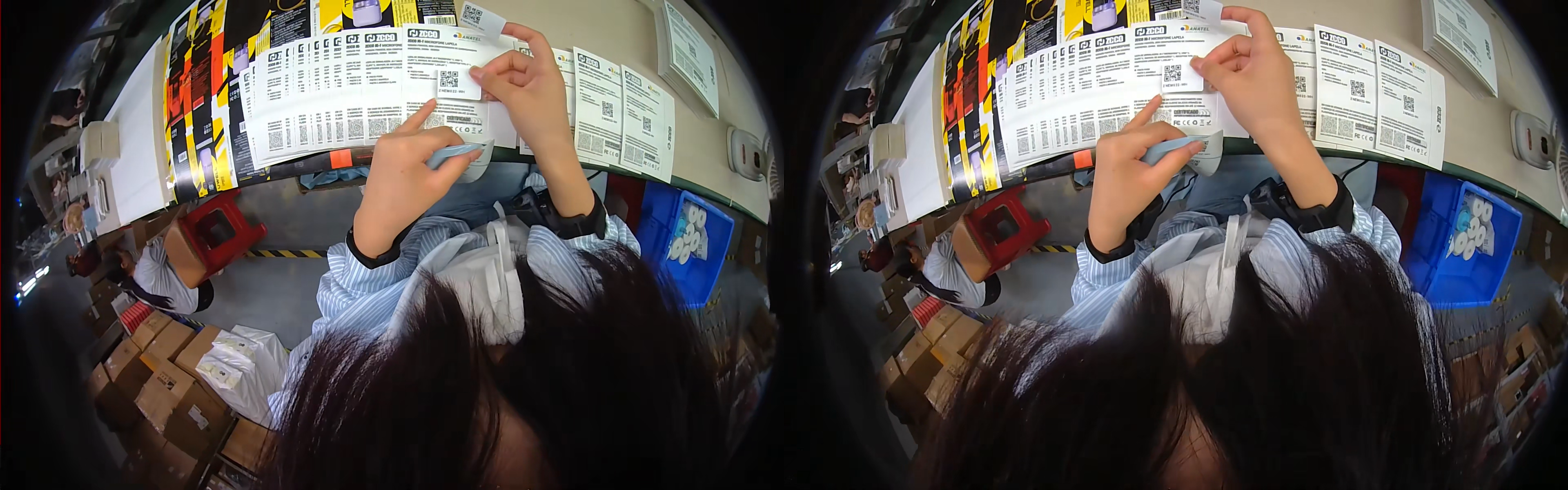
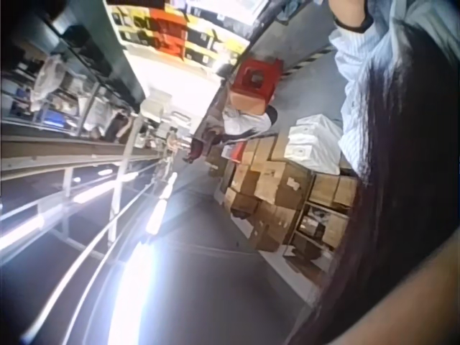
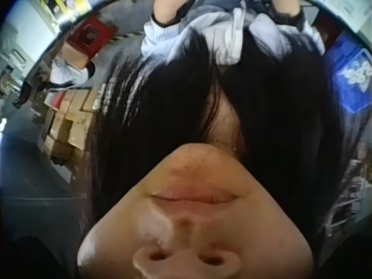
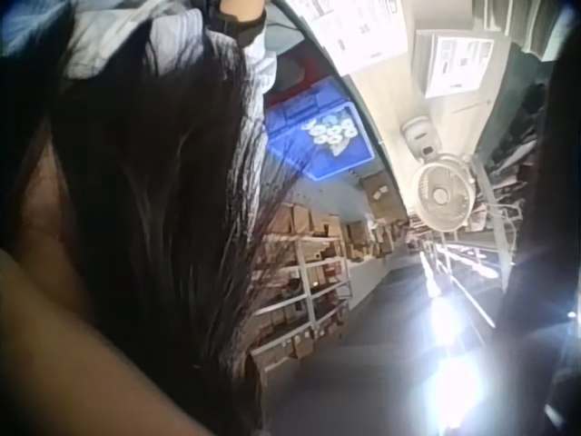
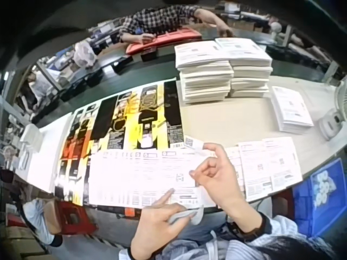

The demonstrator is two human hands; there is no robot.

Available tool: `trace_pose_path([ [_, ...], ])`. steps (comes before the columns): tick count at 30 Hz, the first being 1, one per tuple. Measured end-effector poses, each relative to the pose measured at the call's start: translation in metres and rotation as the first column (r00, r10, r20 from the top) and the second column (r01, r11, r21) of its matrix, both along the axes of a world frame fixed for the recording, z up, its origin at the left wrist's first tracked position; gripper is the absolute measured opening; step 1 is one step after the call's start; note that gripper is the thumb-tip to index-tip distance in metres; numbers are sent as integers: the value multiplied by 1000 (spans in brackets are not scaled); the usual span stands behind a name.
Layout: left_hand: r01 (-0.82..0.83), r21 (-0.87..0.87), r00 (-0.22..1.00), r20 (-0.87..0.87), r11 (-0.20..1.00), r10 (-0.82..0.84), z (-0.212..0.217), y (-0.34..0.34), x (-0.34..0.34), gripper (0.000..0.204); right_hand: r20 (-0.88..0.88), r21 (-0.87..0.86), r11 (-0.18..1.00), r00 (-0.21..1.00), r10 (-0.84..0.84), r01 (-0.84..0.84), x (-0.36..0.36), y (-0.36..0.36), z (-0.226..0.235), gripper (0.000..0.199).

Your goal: Applying QR code labels to small white product boxes and organizing label sheets.

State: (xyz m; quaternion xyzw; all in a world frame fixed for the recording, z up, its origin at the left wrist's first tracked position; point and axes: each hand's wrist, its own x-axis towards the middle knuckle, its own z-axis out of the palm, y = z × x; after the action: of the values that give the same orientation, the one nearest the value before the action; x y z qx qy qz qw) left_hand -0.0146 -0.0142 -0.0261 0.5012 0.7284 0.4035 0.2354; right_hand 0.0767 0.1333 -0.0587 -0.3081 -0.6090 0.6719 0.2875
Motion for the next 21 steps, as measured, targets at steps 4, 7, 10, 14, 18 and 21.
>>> trace_pose_path([
  [4, -8, 116, 1000, 17, 993, 6, 3, 4, 3, 10, 26, 47, 999, 1000, -10, 9, 0, -1, 4, 55],
  [7, -9, 106, 1000, 16, 994, 7, 3, 4, 4, 10, 50, 31, 999, 998, -29, 27, 0, -3, 7, 55],
  [10, -2, 130, 1000, 22, 991, -1, 4, 4, 3, 10, 54, 35, 999, 998, -32, 30, -1, -5, 7, 55],
  [14, 39, 89, 999, -6, 995, -39, 0, 2, -1, 11, 66, 50, 998, 997, -39, 36, -2, -6, 5, 55],
  [18, 37, 117, 999, -11, 992, -36, -2, 2, 0, 10, 86, 60, 997, 995, -45, 40, -1, -6, 6, 54],
  [21, 47, 108, 999, 3, 993, -48, 1, 3, 0, 10, 90, 70, 997, 995, -51, 45, -1, -8, 9, 53],
])
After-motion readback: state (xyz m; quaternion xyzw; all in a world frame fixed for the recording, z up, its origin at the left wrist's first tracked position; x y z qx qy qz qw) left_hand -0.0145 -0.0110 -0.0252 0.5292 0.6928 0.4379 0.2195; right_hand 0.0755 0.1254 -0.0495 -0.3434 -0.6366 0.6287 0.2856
